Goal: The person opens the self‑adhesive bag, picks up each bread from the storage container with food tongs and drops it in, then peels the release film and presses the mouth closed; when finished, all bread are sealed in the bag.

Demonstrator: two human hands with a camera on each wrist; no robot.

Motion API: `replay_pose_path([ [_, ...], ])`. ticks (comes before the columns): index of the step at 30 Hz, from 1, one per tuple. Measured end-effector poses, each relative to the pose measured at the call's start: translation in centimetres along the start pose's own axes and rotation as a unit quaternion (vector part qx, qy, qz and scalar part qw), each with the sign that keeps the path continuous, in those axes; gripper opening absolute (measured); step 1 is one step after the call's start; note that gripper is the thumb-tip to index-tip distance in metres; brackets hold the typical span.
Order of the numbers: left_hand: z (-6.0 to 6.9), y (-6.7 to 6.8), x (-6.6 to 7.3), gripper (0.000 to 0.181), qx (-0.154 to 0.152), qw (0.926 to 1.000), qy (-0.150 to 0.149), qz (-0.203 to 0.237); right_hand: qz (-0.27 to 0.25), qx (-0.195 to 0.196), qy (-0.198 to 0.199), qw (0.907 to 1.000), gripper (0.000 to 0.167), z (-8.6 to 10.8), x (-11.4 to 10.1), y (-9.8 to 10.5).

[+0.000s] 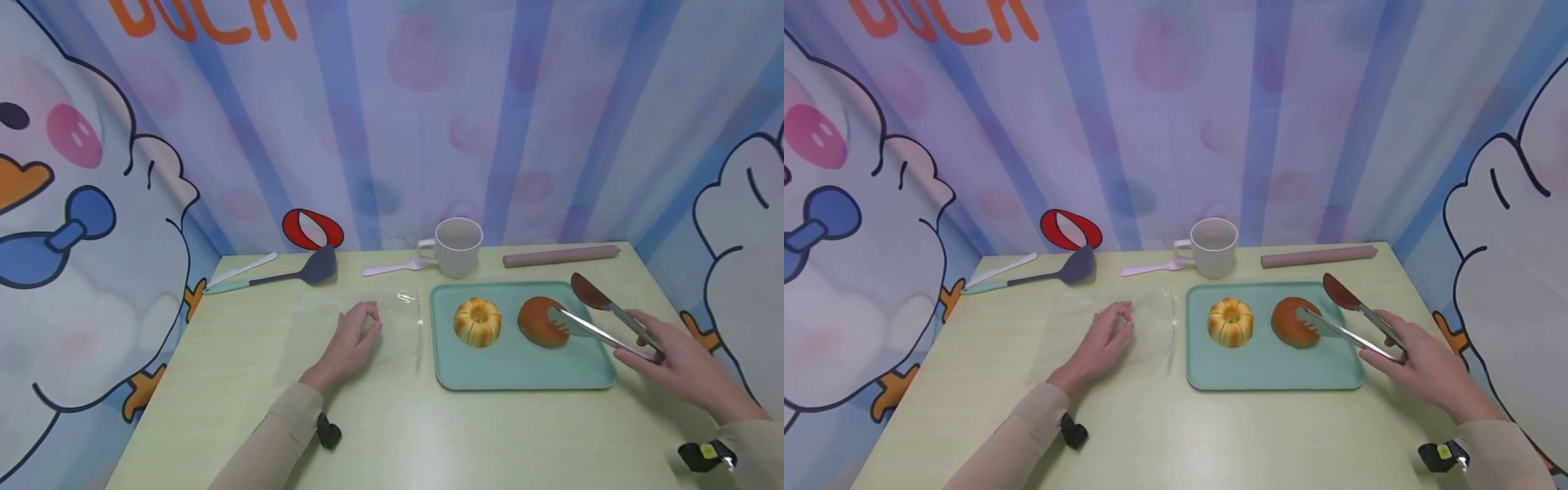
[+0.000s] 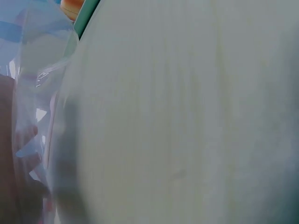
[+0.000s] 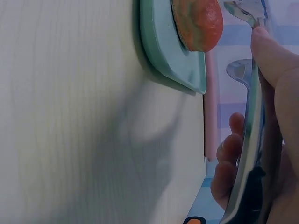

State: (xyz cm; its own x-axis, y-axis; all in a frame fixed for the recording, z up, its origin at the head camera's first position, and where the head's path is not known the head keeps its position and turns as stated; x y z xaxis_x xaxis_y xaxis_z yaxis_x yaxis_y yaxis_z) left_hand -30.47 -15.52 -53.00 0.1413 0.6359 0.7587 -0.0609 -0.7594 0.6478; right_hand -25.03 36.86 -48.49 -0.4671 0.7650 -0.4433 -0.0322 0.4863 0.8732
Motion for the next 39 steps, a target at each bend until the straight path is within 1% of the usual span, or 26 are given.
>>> replay_pose_path([
  [6,0.0,0.4,0.5,0.009,0.015,0.9997,-0.015,-0.014,0.037,-0.008,0.025,0.9990,0.079,-0.1,-0.7,-0.4],
  [12,0.0,0.5,0.6,0.010,0.013,0.9995,-0.028,-0.007,0.032,-0.028,0.024,0.9988,0.077,-0.2,-0.5,-1.1],
  [18,-0.1,0.3,0.4,0.010,0.005,0.9998,-0.019,-0.006,0.012,-0.055,0.016,0.9983,0.083,-0.3,-0.4,-1.8],
  [22,-0.2,0.3,0.5,0.011,0.002,0.9999,-0.015,-0.005,0.014,-0.065,0.014,0.9977,0.085,-0.3,-0.3,-2.1],
  [29,-0.1,0.4,0.6,0.011,0.006,0.9998,-0.017,-0.007,0.032,-0.058,0.038,0.9971,0.078,-0.4,-0.8,-2.2],
  [35,-0.2,0.5,0.5,0.011,0.008,0.9997,-0.020,-0.012,0.064,-0.065,0.028,0.9954,0.076,-0.8,-0.9,-2.0],
  [39,-0.2,0.4,0.4,0.012,0.003,0.9998,-0.017,-0.013,0.073,-0.070,0.025,0.9945,0.075,-0.8,-1.0,-1.8],
])
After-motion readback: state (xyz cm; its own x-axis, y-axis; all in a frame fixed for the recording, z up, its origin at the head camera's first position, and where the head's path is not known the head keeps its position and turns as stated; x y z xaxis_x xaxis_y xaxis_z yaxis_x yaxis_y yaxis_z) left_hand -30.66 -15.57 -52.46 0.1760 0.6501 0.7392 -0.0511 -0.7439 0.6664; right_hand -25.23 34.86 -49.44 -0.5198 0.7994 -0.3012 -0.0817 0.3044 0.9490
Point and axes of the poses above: each hand's wrist, its own z-axis away from the middle knuckle, its own y-axis out of the back of the hand, x = y × z, the point moved 8 cm from there along -z, towards the middle knuckle, and after that the axes turned 15 degrees about y, right-handed, at the moved point
